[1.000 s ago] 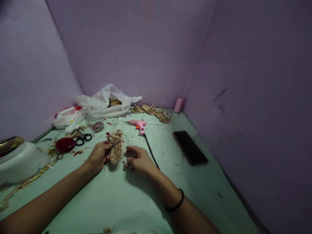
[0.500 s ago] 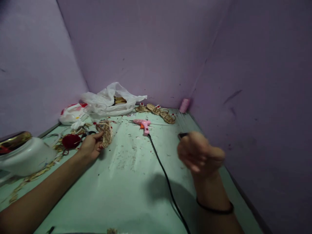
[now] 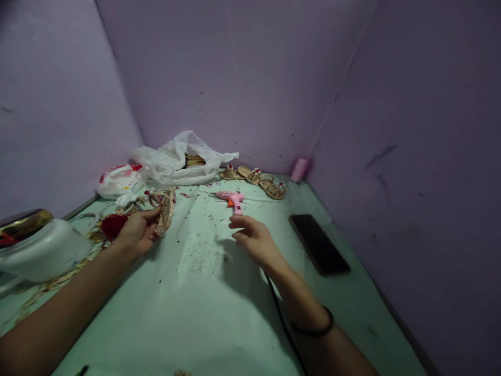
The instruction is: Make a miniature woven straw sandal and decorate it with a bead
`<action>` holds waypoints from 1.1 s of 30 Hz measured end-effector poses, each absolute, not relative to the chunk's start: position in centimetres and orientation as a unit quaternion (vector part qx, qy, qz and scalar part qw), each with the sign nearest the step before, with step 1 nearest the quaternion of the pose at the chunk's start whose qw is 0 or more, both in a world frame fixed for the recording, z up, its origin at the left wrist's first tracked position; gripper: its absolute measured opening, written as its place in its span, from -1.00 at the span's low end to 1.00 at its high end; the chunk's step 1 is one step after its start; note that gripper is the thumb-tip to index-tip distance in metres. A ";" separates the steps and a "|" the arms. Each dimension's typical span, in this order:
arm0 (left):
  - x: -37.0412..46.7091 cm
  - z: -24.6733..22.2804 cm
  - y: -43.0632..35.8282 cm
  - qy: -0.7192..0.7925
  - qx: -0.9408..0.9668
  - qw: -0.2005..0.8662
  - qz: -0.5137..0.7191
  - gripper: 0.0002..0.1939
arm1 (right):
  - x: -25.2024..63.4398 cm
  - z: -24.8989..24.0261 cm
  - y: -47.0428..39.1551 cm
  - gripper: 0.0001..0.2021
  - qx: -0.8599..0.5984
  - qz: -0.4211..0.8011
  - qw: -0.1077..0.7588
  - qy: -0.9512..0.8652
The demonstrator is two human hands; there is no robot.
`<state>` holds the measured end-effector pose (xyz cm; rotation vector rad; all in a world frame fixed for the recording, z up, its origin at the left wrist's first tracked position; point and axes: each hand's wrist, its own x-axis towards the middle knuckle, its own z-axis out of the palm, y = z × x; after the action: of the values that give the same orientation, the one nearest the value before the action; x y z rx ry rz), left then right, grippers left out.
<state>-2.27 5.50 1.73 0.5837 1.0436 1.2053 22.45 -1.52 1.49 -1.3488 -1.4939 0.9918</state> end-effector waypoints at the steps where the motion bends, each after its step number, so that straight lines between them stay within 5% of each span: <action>1: -2.3 1.7 5.5 0.462 0.257 0.661 0.533 -0.88 | 21.6 0.8 -0.9 -0.69 -0.567 0.317 0.364 -0.667; 7: -2.8 1.4 5.6 0.464 0.244 0.663 0.534 -0.88 | 18.6 -1.2 1.1 -0.92 -0.577 0.218 0.253 -0.745; 14: -3.2 1.7 5.6 0.454 0.236 0.668 0.540 -0.89 | 18.4 -1.9 1.3 -0.89 -0.601 0.182 0.278 -0.727; 23: -4.2 2.2 6.2 0.434 0.225 0.668 0.560 -0.87 | 25.8 2.5 1.2 -0.89 -0.631 0.156 0.540 -0.534; 28: -4.7 2.4 6.4 0.417 0.233 0.666 0.573 -0.88 | 21.9 3.7 -1.9 -0.90 -0.510 0.221 0.729 -0.400; 30: -4.9 2.4 6.5 0.416 0.237 0.663 0.575 -0.88 | 17.8 3.0 -4.8 -0.97 -0.470 0.355 0.609 -0.531; 33: -5.2 2.3 6.6 0.418 0.242 0.662 0.573 -0.88 | 13.2 2.1 -7.6 -0.77 -0.301 0.502 0.370 -0.722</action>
<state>-5.17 6.63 2.30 0.5461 0.9455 1.2954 13.25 -7.64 2.07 -0.7713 -1.8523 1.2879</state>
